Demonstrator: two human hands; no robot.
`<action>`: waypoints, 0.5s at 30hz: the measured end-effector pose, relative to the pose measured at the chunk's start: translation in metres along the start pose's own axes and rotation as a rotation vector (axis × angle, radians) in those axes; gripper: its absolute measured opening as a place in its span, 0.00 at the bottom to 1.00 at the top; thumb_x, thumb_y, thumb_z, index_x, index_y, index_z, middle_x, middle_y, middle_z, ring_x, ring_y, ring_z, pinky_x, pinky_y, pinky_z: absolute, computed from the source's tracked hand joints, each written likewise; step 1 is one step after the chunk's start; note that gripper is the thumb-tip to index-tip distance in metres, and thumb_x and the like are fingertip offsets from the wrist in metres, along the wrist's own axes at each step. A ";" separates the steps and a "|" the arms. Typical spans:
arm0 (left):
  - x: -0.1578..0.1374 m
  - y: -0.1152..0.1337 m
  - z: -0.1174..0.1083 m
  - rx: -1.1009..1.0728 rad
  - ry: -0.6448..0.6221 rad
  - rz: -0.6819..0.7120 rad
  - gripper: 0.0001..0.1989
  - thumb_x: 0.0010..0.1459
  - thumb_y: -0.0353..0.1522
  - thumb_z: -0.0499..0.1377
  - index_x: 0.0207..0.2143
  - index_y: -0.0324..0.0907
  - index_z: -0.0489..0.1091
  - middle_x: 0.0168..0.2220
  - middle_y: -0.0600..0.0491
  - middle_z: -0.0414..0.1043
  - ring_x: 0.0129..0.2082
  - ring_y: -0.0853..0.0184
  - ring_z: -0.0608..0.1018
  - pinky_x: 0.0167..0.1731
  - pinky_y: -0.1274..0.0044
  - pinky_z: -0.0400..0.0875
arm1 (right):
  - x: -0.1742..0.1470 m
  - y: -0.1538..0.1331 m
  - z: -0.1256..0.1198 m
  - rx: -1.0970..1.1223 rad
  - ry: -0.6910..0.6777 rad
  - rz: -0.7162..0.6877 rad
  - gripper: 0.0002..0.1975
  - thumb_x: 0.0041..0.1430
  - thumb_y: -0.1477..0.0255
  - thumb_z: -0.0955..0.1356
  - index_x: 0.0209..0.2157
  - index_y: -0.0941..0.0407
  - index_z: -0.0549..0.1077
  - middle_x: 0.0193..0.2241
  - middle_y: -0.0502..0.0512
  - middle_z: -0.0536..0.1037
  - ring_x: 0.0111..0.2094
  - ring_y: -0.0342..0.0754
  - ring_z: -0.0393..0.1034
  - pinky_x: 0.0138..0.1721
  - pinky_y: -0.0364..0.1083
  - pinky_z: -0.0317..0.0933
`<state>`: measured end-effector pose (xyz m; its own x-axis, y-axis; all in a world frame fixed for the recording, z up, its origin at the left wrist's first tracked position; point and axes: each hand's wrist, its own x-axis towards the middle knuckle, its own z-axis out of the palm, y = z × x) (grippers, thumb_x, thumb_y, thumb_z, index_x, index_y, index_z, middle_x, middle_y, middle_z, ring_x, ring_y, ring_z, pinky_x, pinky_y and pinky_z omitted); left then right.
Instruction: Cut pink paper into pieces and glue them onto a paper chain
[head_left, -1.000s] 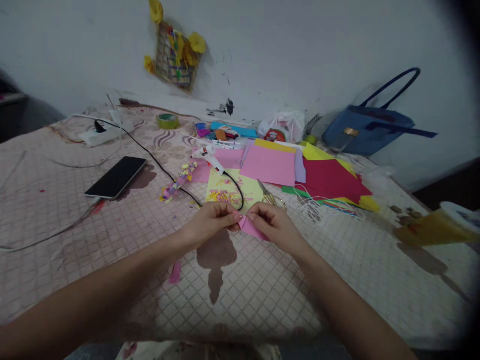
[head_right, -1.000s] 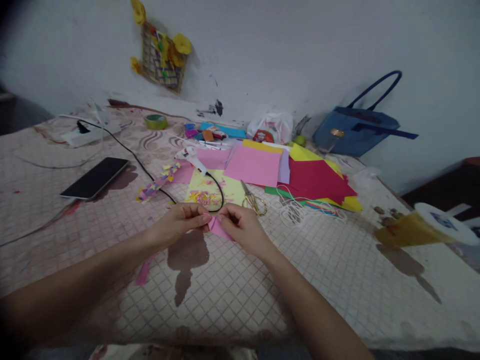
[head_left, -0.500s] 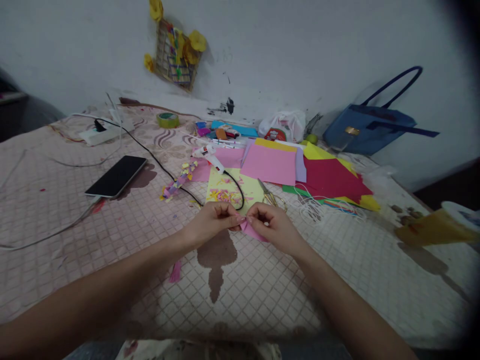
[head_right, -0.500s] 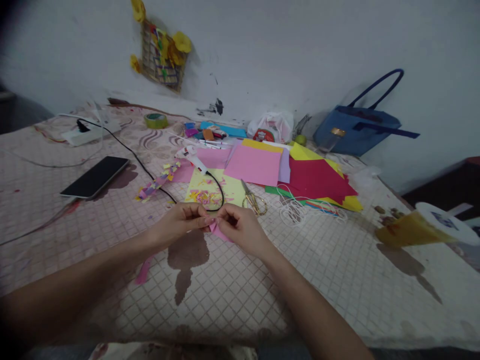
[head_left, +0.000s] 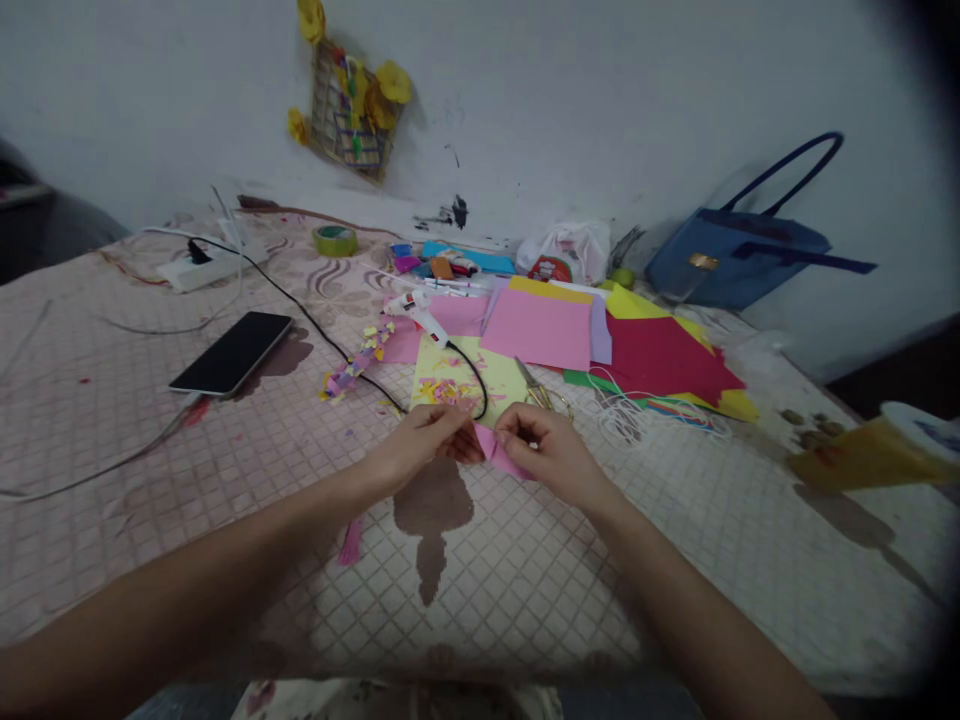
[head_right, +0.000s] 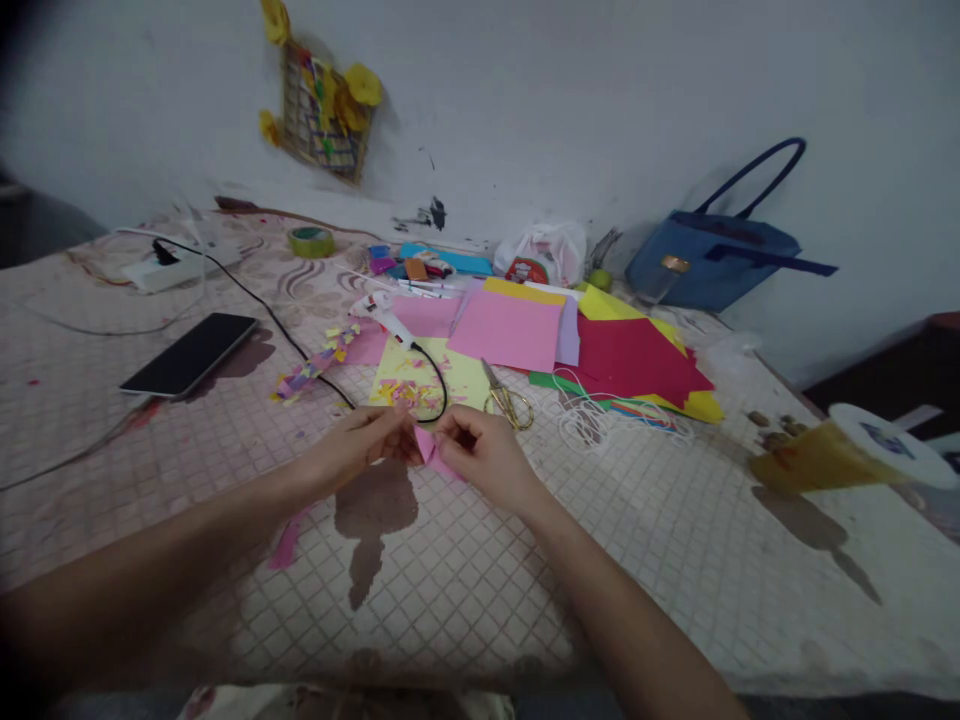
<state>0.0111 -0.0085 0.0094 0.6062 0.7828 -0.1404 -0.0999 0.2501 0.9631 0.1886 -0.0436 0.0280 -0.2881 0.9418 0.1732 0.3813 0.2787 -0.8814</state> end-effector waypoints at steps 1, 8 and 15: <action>-0.001 0.001 0.000 0.033 0.001 0.006 0.17 0.54 0.42 0.55 0.25 0.35 0.69 0.24 0.52 0.71 0.26 0.71 0.74 0.31 0.77 0.67 | 0.000 0.000 0.000 0.000 -0.003 0.001 0.04 0.50 0.79 0.62 0.24 0.57 0.64 0.20 0.45 0.64 0.21 0.38 0.56 0.22 0.38 0.50; -0.004 0.004 0.003 0.097 0.010 0.045 0.13 0.50 0.39 0.60 0.24 0.36 0.68 0.23 0.55 0.70 0.25 0.74 0.72 0.30 0.80 0.66 | 0.000 0.001 0.002 0.026 -0.013 0.023 0.03 0.51 0.77 0.62 0.25 0.57 0.65 0.20 0.45 0.63 0.20 0.38 0.54 0.21 0.38 0.50; -0.002 0.000 0.001 0.150 -0.036 -0.010 0.14 0.49 0.39 0.61 0.23 0.36 0.68 0.21 0.54 0.71 0.22 0.74 0.72 0.27 0.81 0.66 | 0.000 0.001 0.002 -0.008 -0.009 0.005 0.04 0.52 0.75 0.62 0.24 0.57 0.65 0.20 0.47 0.64 0.22 0.39 0.56 0.22 0.39 0.51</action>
<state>0.0109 -0.0109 0.0097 0.6346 0.7592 -0.1446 0.0236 0.1681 0.9855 0.1867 -0.0436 0.0263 -0.2939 0.9414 0.1652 0.3897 0.2759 -0.8786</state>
